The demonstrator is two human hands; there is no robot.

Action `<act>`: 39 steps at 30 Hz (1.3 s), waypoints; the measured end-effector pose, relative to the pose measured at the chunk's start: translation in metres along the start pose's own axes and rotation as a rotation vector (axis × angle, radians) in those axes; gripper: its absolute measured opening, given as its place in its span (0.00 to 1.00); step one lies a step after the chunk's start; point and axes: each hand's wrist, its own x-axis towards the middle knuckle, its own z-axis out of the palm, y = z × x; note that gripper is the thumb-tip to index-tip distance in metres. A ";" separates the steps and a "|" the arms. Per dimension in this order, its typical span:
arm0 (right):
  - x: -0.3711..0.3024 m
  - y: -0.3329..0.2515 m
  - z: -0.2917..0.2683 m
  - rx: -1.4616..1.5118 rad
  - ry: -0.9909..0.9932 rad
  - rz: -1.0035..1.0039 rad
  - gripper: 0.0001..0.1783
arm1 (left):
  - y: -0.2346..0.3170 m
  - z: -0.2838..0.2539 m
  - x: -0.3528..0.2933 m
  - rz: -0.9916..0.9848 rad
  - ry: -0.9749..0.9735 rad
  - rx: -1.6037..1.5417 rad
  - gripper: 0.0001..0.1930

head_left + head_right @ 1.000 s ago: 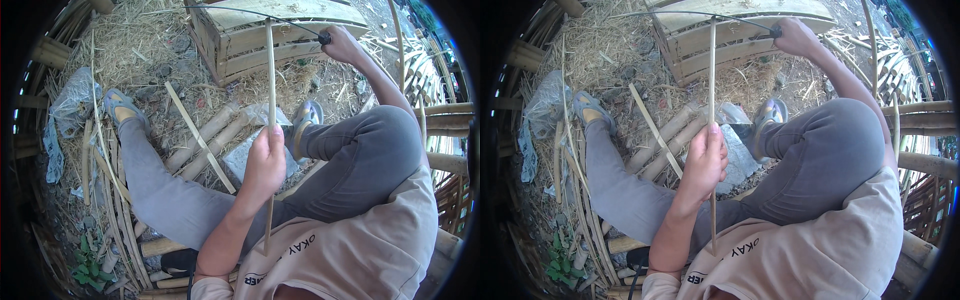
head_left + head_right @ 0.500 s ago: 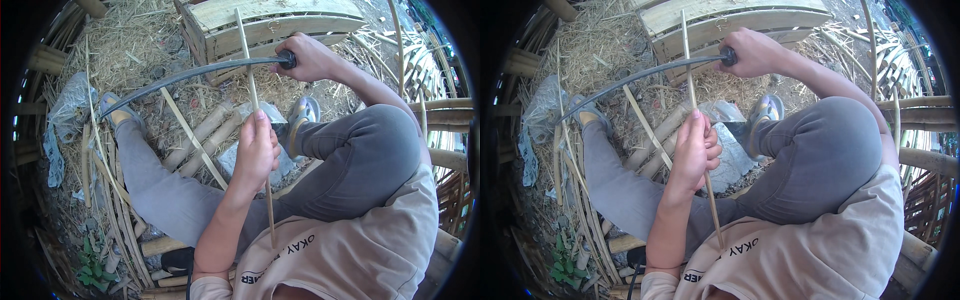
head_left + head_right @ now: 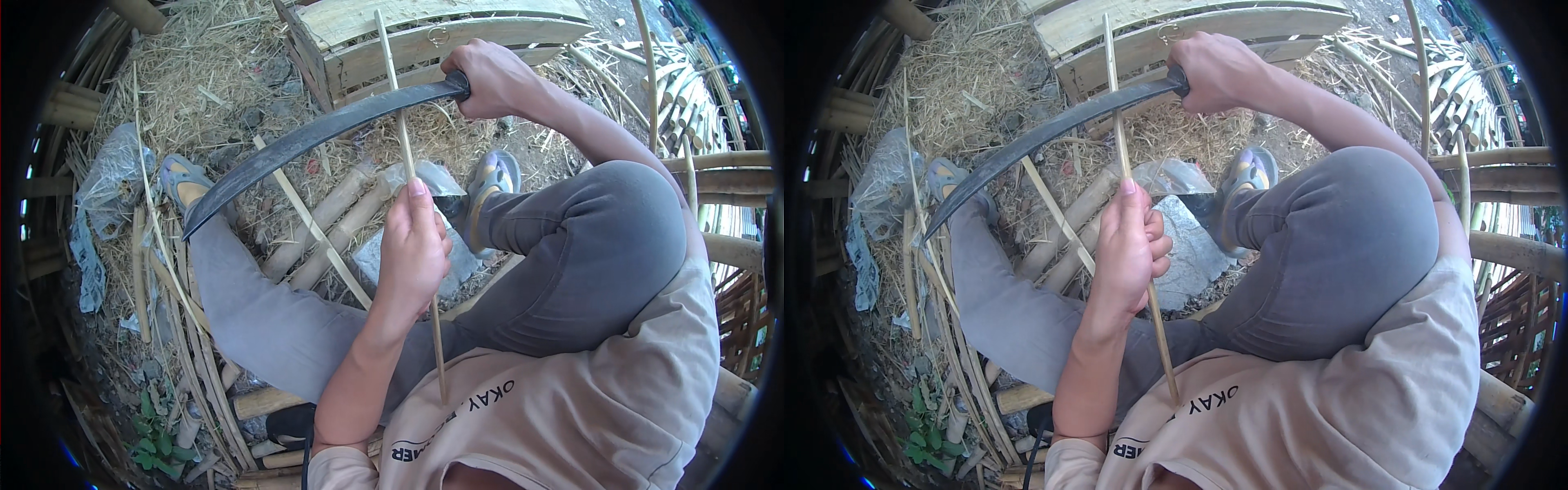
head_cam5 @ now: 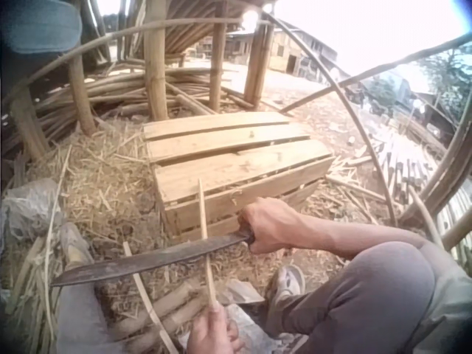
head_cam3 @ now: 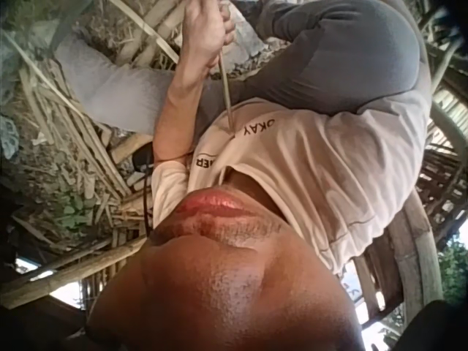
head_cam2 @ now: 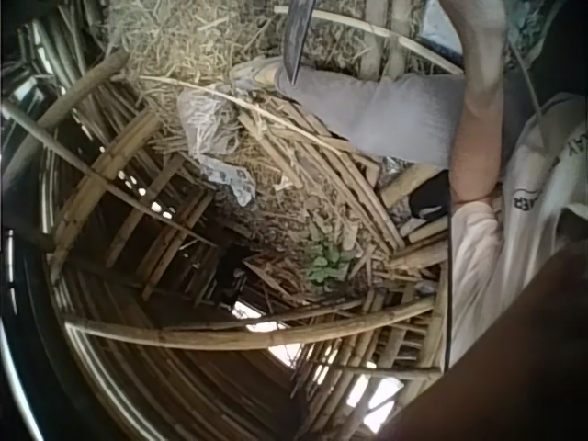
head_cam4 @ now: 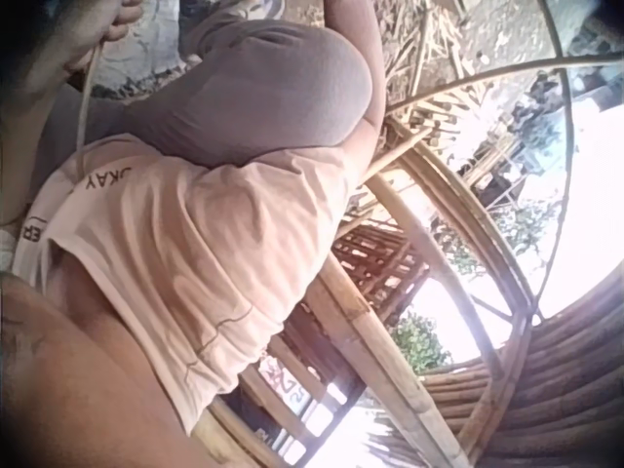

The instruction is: The person scrapes a wooden stick with a knife.

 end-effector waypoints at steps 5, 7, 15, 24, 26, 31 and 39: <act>0.003 -0.005 -0.007 -0.091 -0.119 0.061 0.19 | -0.017 -0.010 0.011 0.162 0.066 0.243 0.19; 0.003 -0.004 -0.006 -0.089 -0.106 0.057 0.19 | -0.021 -0.012 0.014 0.212 0.091 0.328 0.19; 0.000 0.012 0.000 -0.032 0.008 0.067 0.19 | -0.028 -0.013 0.017 0.296 0.157 0.488 0.18; 0.003 0.044 0.010 -0.104 0.060 0.054 0.18 | -0.017 -0.013 0.011 0.225 0.113 0.388 0.19; 0.007 0.058 0.011 -0.043 0.130 0.146 0.15 | -0.017 -0.012 0.012 0.224 0.100 0.354 0.19; 0.001 0.060 0.014 -0.062 0.066 0.162 0.12 | -0.020 -0.014 0.006 0.193 0.076 0.289 0.19; 0.001 0.054 0.009 0.008 0.079 0.081 0.10 | -0.001 -0.007 -0.004 0.042 -0.001 0.049 0.17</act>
